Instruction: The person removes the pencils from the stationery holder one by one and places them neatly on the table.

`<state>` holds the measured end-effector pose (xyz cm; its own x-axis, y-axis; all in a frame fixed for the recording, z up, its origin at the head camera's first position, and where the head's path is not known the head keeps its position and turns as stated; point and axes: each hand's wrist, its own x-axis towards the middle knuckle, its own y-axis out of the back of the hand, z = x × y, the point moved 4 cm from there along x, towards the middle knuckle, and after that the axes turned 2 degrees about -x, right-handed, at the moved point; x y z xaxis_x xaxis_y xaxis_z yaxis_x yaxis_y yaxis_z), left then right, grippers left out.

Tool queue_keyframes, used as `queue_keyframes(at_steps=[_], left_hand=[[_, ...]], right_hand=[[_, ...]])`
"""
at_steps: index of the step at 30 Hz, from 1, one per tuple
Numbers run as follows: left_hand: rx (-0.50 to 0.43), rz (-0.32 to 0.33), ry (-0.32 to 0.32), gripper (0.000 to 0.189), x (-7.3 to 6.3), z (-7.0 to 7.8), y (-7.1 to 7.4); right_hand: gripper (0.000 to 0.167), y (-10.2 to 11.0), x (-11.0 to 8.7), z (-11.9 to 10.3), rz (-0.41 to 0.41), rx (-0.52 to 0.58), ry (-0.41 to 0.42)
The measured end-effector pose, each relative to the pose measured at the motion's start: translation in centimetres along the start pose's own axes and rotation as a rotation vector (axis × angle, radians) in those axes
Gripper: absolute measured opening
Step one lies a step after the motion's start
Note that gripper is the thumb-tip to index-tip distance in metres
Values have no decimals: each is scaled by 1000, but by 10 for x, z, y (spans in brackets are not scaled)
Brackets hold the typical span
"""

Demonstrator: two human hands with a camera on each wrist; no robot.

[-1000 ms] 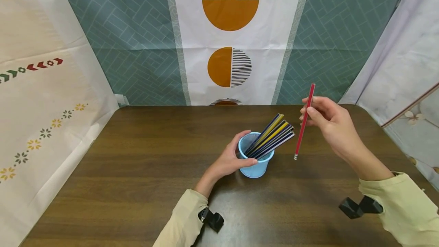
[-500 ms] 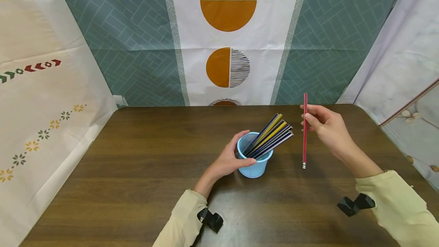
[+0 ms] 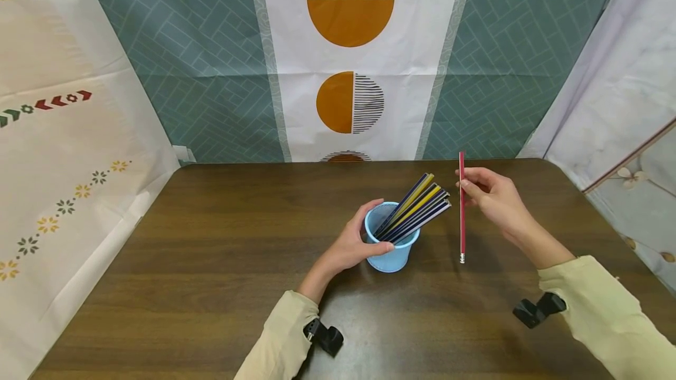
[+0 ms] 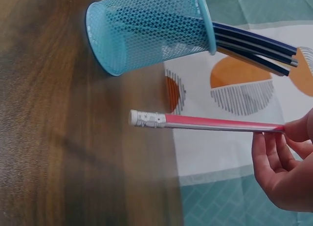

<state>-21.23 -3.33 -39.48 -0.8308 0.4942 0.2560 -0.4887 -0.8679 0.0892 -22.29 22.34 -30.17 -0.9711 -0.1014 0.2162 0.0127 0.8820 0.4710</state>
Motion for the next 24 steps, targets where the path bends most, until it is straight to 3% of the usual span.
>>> queue_keyframes(at_steps=[15,24], left_hand=[[-18,-6,14,85,1,2,-1],[-21,-5,33,81,-7,34,-4]], right_hand=[[38,-19,5,25,-145,70,-176],[39,-39,3,37,-224,131,-216]])
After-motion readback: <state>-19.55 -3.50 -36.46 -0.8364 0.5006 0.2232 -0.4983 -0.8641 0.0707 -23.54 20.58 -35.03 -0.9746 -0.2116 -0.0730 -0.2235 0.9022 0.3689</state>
